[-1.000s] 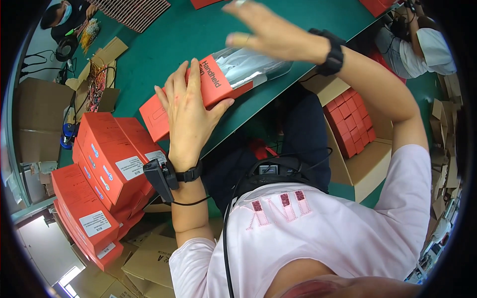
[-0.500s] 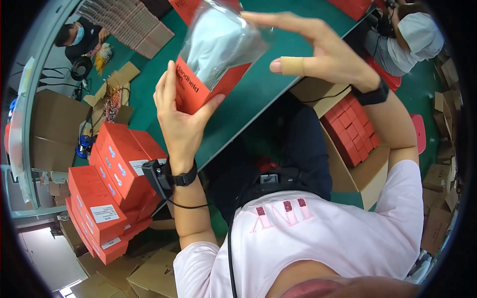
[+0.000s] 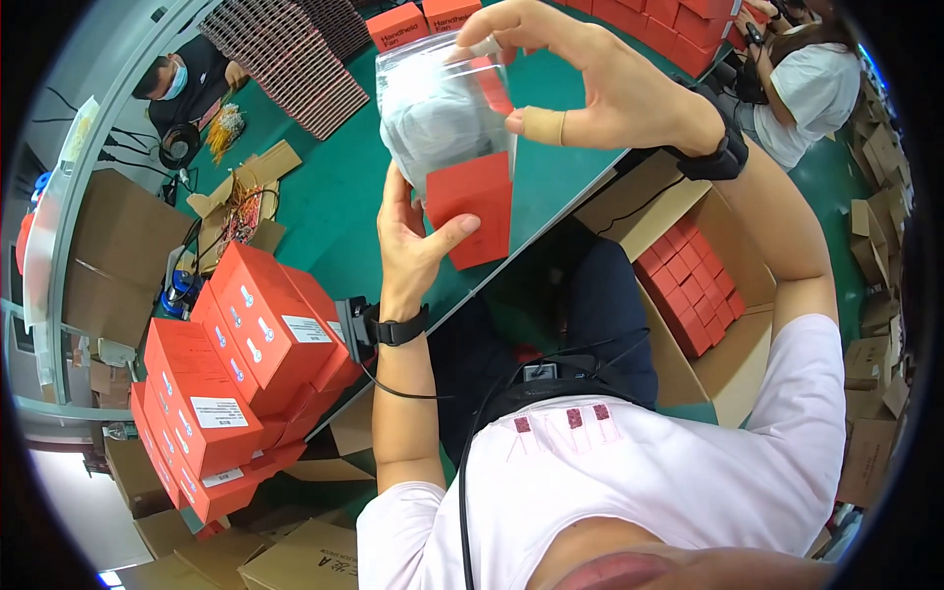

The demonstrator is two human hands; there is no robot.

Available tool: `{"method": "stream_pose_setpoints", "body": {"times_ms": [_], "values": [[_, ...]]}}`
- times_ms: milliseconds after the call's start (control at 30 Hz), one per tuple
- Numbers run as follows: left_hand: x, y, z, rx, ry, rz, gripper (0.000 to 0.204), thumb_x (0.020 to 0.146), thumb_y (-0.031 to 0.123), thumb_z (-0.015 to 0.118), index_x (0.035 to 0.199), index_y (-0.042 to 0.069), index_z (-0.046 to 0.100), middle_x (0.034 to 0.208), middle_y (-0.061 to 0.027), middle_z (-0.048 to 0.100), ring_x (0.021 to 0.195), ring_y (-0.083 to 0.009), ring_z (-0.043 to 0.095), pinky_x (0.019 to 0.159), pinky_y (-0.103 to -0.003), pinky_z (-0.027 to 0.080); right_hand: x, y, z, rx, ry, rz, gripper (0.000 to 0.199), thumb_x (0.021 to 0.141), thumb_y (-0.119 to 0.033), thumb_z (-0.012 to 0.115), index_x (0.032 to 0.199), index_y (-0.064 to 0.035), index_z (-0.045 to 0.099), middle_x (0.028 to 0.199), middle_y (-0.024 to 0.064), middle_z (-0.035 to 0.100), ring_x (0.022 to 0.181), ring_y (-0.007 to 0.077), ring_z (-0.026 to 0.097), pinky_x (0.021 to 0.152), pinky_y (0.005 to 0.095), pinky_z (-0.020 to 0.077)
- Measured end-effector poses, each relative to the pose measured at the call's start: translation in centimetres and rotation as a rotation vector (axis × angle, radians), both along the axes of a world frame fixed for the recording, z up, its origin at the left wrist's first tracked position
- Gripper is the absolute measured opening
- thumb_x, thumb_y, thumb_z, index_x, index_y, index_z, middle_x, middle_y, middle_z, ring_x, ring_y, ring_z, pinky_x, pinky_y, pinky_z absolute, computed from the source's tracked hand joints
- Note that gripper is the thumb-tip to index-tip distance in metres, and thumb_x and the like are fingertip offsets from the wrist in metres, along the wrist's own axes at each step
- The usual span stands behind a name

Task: Packaging handheld electronic devices into protective sleeves and then into boxes.

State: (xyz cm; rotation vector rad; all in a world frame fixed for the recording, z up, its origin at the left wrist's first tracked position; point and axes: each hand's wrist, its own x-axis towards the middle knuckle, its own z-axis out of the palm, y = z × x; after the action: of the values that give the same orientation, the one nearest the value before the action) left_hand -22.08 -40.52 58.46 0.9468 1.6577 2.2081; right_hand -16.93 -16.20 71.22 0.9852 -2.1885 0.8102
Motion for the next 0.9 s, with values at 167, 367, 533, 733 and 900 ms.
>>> {"method": "stream_pose_setpoints", "body": {"times_ms": [167, 367, 533, 733, 900], "values": [[-1.8, 0.3, 2.9, 0.254, 0.13, -0.009, 0.103, 0.079, 0.037, 0.085, 0.156, -0.001, 0.028, 0.143, -0.0149, 0.05, 0.129, -0.0251, 0.054, 0.108, -0.038, 0.044, 0.6, -2.3, 0.7, 0.136, 0.006, -0.038, 0.057, 0.08, -0.009, 0.067, 0.135, -0.007, 0.054, 0.113, 0.0134, 0.066, 0.109, 0.0296, 0.066, 0.096, 0.0385, 0.0527], [-1.5, 0.8, 5.7, 0.289, 0.097, 0.056, 0.095, 0.081, 0.013, 0.079, 0.158, 0.001, 0.025, 0.137, -0.0153, 0.055, 0.122, -0.023, 0.059, 0.104, -0.035, 0.048, 1.5, -2.4, 0.5, 0.039, -0.044, -0.054, 0.046, 0.079, -0.009, 0.069, 0.124, -0.0091, 0.063, 0.112, 0.0105, 0.065, 0.109, 0.0303, 0.064, 0.095, 0.0401, 0.0511], [-2.2, 0.2, 5.9, 0.2, 0.227, 0.061, 0.094, 0.079, 0.011, 0.08, 0.156, 0.002, 0.027, 0.132, -0.0154, 0.057, 0.12, -0.0231, 0.06, 0.102, -0.035, 0.049, 3.7, -2.3, 2.9, 0.09, -0.381, -0.174, 0.049, 0.077, 0.003, 0.062, 0.125, -0.0017, 0.052, 0.089, 0.0062, 0.057, 0.09, 0.0207, 0.058, 0.086, 0.0334, 0.0467], [-2.8, -0.3, 6.6, 0.023, 0.381, 0.119, 0.092, 0.077, 0.008, 0.08, 0.153, 0.001, 0.028, 0.127, -0.0162, 0.058, 0.116, -0.0241, 0.062, 0.098, -0.033, 0.052, 3.9, -2.8, 1.1, 0.276, 0.174, -0.198, 0.03, 0.072, 0.0, 0.062, 0.102, -0.0049, 0.059, 0.085, 0.0066, 0.054, 0.086, 0.0262, 0.054, 0.085, 0.0353, 0.0414], [-2.6, -0.4, 8.1, -0.084, 0.416, 0.082, 0.095, 0.077, 0.009, 0.081, 0.154, 0.0, 0.027, 0.127, -0.017, 0.06, 0.114, -0.0243, 0.064, 0.097, -0.034, 0.053, 0.0, -1.0, -2.3, 0.626, 1.097, -0.361, 0.016, 0.08, -0.017, 0.073, 0.088, -0.0062, 0.064, 0.097, 0.0097, 0.058, 0.097, 0.0309, 0.052, 0.095, 0.0474, 0.0365]]}}
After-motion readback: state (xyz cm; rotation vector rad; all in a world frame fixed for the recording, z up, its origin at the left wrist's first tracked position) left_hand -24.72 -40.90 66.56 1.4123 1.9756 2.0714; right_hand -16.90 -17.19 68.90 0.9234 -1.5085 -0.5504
